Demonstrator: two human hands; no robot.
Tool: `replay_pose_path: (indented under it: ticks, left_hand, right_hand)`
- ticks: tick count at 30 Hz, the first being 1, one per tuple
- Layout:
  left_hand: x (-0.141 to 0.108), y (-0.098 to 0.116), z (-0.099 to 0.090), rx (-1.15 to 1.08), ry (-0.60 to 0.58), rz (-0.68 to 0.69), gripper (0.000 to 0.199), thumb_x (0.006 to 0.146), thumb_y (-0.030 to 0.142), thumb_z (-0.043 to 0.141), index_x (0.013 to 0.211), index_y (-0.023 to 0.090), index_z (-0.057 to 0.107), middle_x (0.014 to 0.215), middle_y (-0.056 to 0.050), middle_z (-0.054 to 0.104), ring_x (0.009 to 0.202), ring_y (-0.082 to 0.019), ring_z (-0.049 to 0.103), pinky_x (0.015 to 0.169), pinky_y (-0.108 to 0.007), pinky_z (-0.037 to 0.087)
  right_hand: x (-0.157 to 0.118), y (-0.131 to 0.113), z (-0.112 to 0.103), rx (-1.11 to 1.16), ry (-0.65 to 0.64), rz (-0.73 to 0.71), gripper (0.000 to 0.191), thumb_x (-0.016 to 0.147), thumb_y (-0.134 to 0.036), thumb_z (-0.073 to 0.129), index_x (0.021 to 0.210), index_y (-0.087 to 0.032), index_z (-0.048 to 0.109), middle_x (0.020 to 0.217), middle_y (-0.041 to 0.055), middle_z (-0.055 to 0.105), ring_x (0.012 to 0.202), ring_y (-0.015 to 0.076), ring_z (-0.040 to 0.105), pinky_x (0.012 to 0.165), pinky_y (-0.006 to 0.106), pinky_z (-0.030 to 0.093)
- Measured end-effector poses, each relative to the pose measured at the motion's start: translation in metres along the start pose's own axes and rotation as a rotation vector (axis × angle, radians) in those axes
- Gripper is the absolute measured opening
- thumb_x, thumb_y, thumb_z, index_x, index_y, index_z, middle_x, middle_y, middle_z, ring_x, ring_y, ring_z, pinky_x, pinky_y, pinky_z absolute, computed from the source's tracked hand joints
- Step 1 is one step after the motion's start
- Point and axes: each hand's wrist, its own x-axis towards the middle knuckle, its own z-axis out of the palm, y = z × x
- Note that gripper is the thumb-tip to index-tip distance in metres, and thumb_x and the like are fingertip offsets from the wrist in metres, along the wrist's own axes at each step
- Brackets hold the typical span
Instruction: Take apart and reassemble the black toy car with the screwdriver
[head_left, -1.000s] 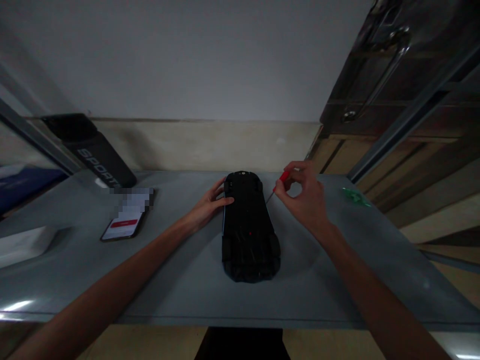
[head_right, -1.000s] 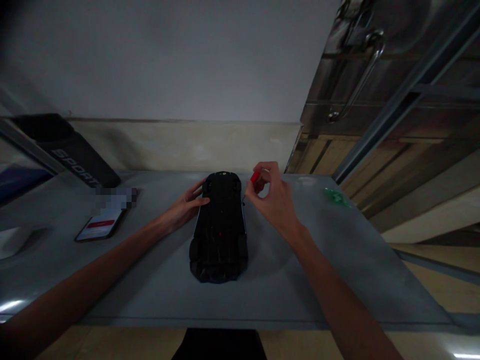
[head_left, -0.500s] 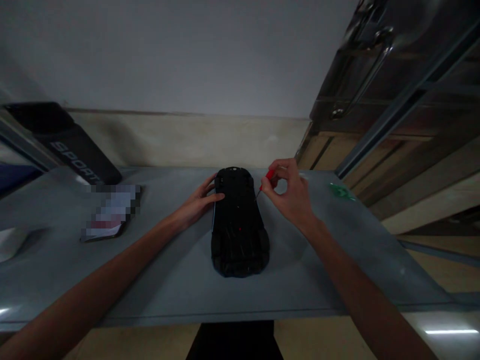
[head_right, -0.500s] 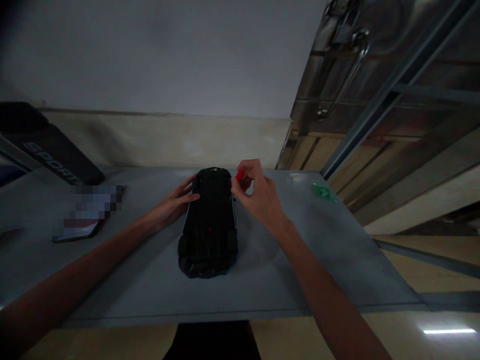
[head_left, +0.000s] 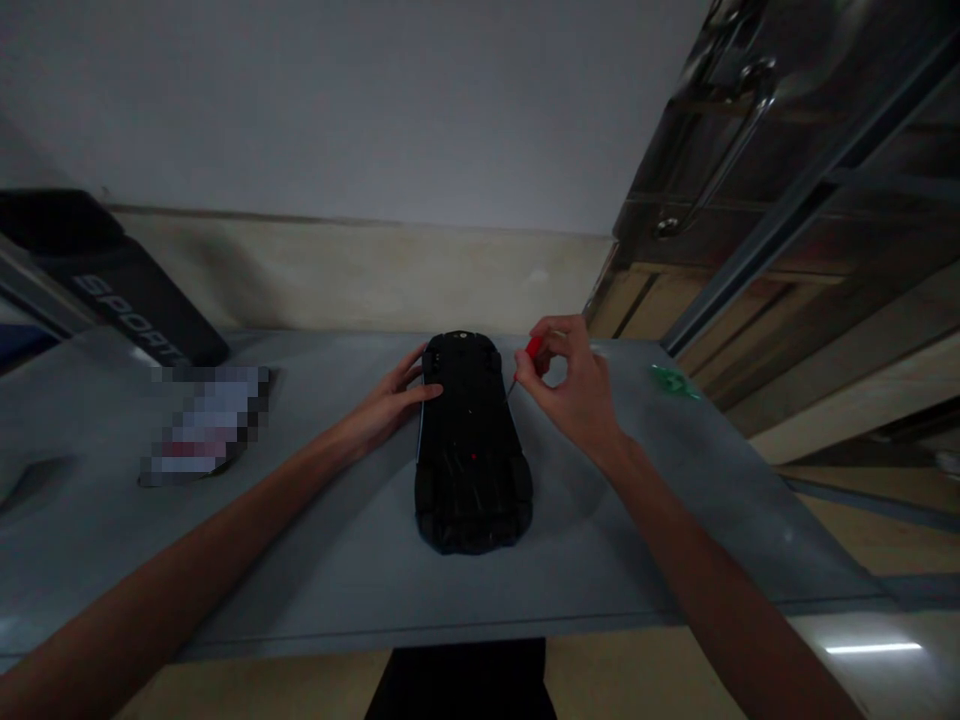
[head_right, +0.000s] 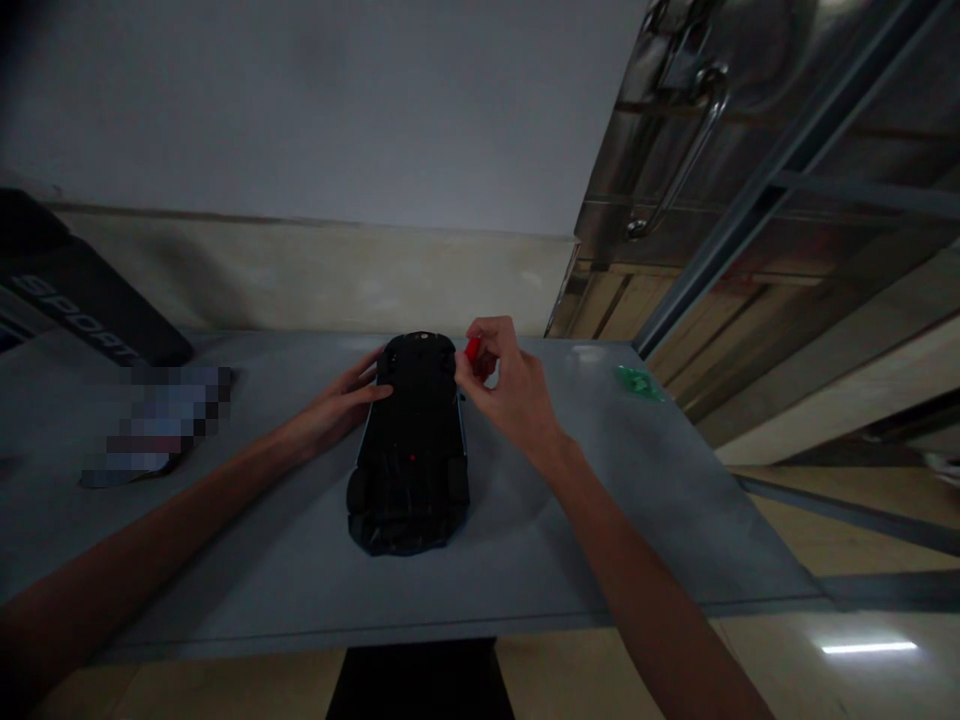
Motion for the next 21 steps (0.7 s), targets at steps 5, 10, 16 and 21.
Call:
replay_pose_path:
  ticks: [5, 10, 16, 21]
  left_hand:
    - [0.001, -0.001, 0.000, 0.007, -0.003, -0.006, 0.091, 0.089, 0.030, 0.093, 0.172, 0.040, 0.056, 0.183, -0.009, 0.053, 0.166, -0.042, 0.054, 0.140, -0.064, 0.040]
    - [0.003, -0.002, -0.001, -0.007, -0.003, 0.000, 0.093, 0.087, 0.029, 0.095, 0.172, 0.038, 0.058, 0.182, -0.010, 0.054, 0.167, -0.042, 0.053, 0.141, -0.062, 0.040]
    - [0.000, 0.000, 0.000, -0.010, -0.016, -0.004, 0.092, 0.090, 0.030, 0.093, 0.173, 0.038, 0.055, 0.180, -0.009, 0.056, 0.166, -0.042, 0.054, 0.140, -0.062, 0.040]
    - [-0.002, 0.003, 0.003, -0.016, -0.007, -0.004, 0.091, 0.088, 0.029, 0.094, 0.171, 0.036, 0.058, 0.176, -0.009, 0.060, 0.166, -0.044, 0.053, 0.140, -0.061, 0.041]
  right_hand:
    - [0.001, 0.001, -0.002, -0.045, -0.039, 0.007, 0.021, 0.102, -0.033, 0.067, 0.120, -0.031, 0.057, 0.077, -0.0067, 0.068, 0.063, 0.0177, 0.066, 0.066, 0.033, 0.057]
    - [0.002, -0.005, -0.005, -0.080, -0.123, -0.064, 0.018, 0.107, -0.027, 0.062, 0.123, -0.030, 0.068, 0.083, -0.0027, 0.071, 0.070, 0.0184, 0.067, 0.076, 0.034, 0.058]
    - [0.000, -0.011, -0.004, -0.143, -0.107, -0.101, 0.010, 0.111, -0.029, 0.066, 0.117, -0.030, 0.074, 0.075, -0.0030, 0.066, 0.070, 0.0198, 0.065, 0.079, 0.035, 0.055]
    - [-0.001, -0.016, -0.003, -0.130, -0.152, -0.056, 0.014, 0.112, -0.028, 0.064, 0.121, -0.031, 0.074, 0.081, -0.0013, 0.070, 0.071, 0.0201, 0.065, 0.077, 0.035, 0.055]
